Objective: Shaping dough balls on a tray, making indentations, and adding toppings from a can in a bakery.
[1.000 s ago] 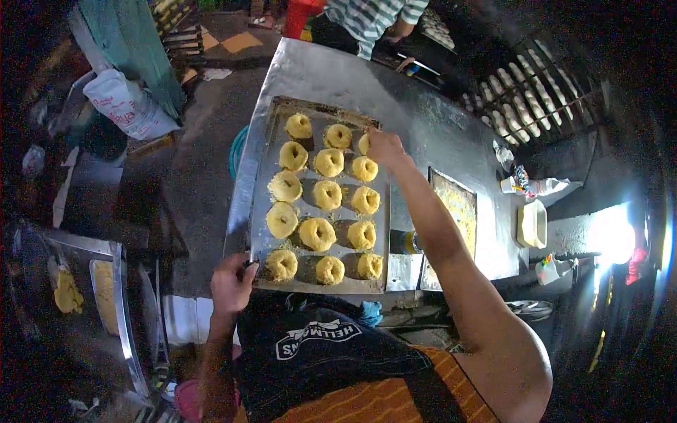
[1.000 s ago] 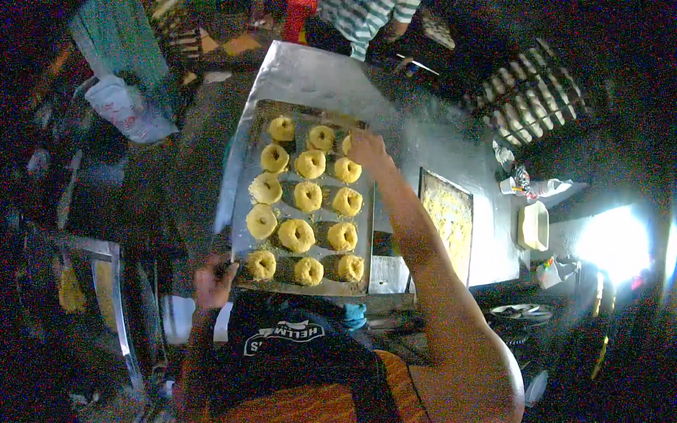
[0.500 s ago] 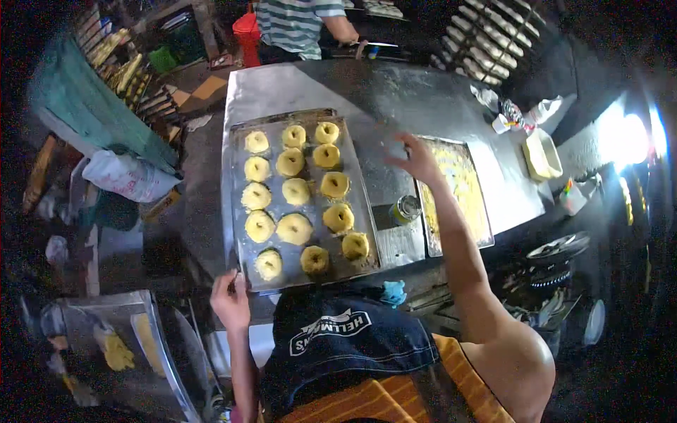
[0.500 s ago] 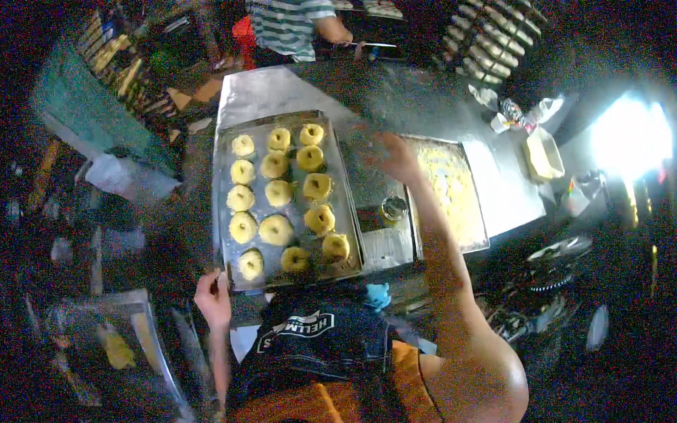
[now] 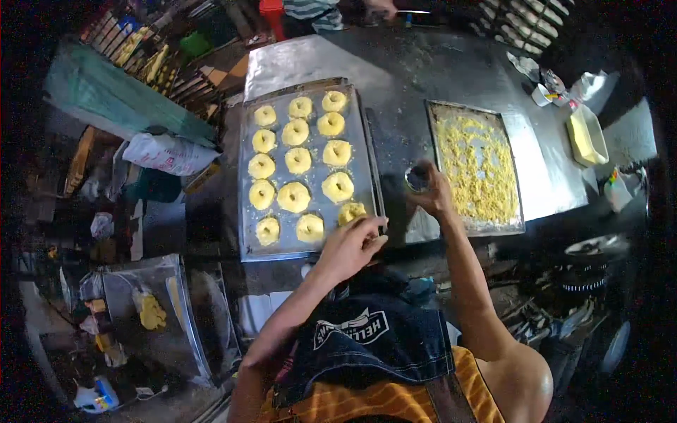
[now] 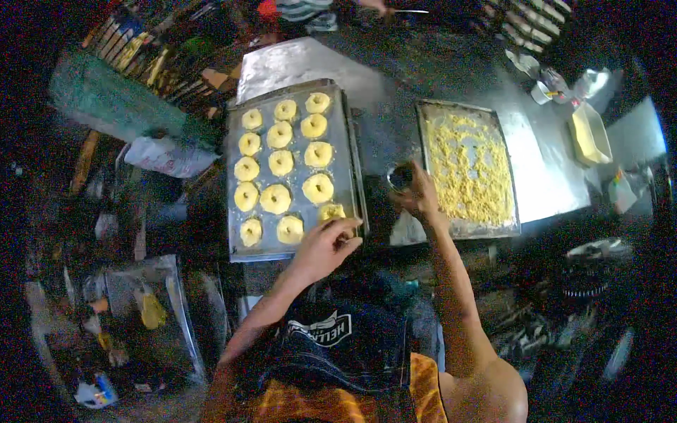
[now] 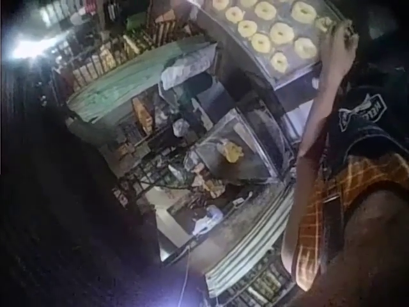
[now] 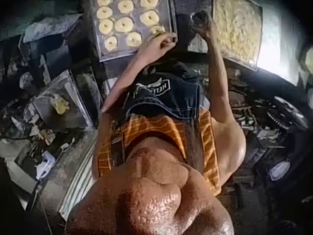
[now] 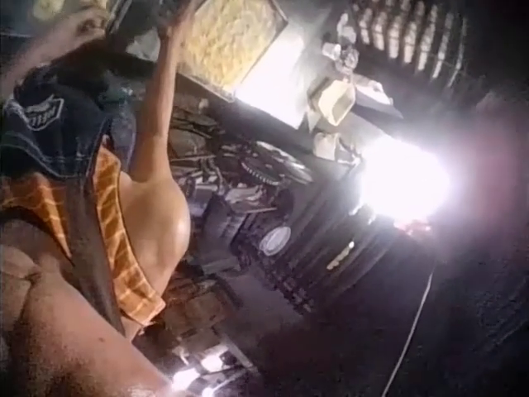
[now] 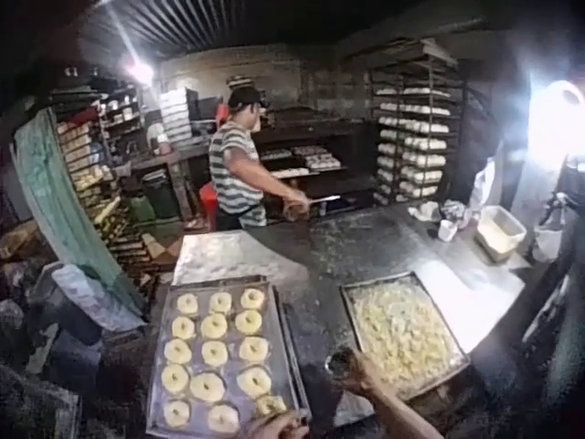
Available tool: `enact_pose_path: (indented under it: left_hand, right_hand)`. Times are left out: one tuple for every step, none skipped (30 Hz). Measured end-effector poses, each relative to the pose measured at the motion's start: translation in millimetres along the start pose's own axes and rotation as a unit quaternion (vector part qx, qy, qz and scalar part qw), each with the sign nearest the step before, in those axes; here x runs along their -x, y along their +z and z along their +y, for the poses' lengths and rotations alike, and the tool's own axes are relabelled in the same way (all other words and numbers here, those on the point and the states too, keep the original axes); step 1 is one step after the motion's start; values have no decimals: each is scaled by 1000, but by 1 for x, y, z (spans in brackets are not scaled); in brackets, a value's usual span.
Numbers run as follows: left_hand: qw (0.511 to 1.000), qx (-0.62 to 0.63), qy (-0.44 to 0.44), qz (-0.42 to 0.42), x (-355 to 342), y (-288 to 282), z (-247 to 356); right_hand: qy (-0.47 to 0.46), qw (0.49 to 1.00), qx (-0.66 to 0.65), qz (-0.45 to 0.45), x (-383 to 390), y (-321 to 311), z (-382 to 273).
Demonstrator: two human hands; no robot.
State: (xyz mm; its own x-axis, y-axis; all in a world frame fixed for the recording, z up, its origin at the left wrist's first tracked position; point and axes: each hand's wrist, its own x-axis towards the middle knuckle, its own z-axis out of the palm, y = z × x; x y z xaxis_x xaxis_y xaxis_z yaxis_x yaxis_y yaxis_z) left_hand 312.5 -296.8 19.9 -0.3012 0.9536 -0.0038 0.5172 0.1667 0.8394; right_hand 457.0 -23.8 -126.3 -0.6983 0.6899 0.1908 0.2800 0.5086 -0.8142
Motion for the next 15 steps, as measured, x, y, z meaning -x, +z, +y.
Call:
enact_pose_path:
  left_hand:
    - [1000, 1, 3, -7, 0, 4, 1]
    - [1000, 16, 0, -4, 1, 7, 1]
    - [1000, 30, 0, -3, 0, 9, 2]
    - [999, 30, -11, -23, 0, 7, 3]
    - [999, 28, -4, -26, 3, 4, -1]
    - [1000, 8, 17, 7, 5, 0, -7]
    - [998, -10, 43, 35, 4, -2, -7]
    - [998, -24, 46, 41, 3, -6, -3]
    - [998, -21, 54, 34, 2, -7, -7]
    - [991, -28, 110, 76, 1, -4, -16]
    - [978, -34, 165, 120, 0, -4, -20]
    - [987, 31, 146, 51, -2, -9, -12]
    - [983, 134, 127, 2, -1, -8, -23]
    - [976, 156, 151, 21, 2, -8, -20]
    - [968, 178, 174, 40, 8, -7, -17]
  right_hand:
    - [5, 1000, 2, 5, 3, 3, -10]
    - [14, 999, 44, 9, 6, 2, -27]
    - [23, 996, 88, 16, 8, -3, -42]
    - [63, 997, 35, -8, 13, -10, -48]
    - [64, 997, 37, -1, 16, -15, -73]
    - [30, 999, 25, -17, 20, -24, -107]
    - [1, 1000, 16, -27, 29, -32, -126]
    - [-10, 998, 1, -67, 32, -39, -120]
    - [-4, 998, 5, -58, 39, -40, -128]
    - [-47, 996, -15, -74, 42, -42, -157]
    - [-89, 991, -35, -91, 45, -45, -183]
    - [-100, 988, -69, -93, 52, -46, -198]
    - [-100, 988, -66, -96, 57, -43, -219]
    - [-82, 987, -88, -103, 63, -42, -239]
    - [-64, 986, -109, -109, 70, -37, -252]
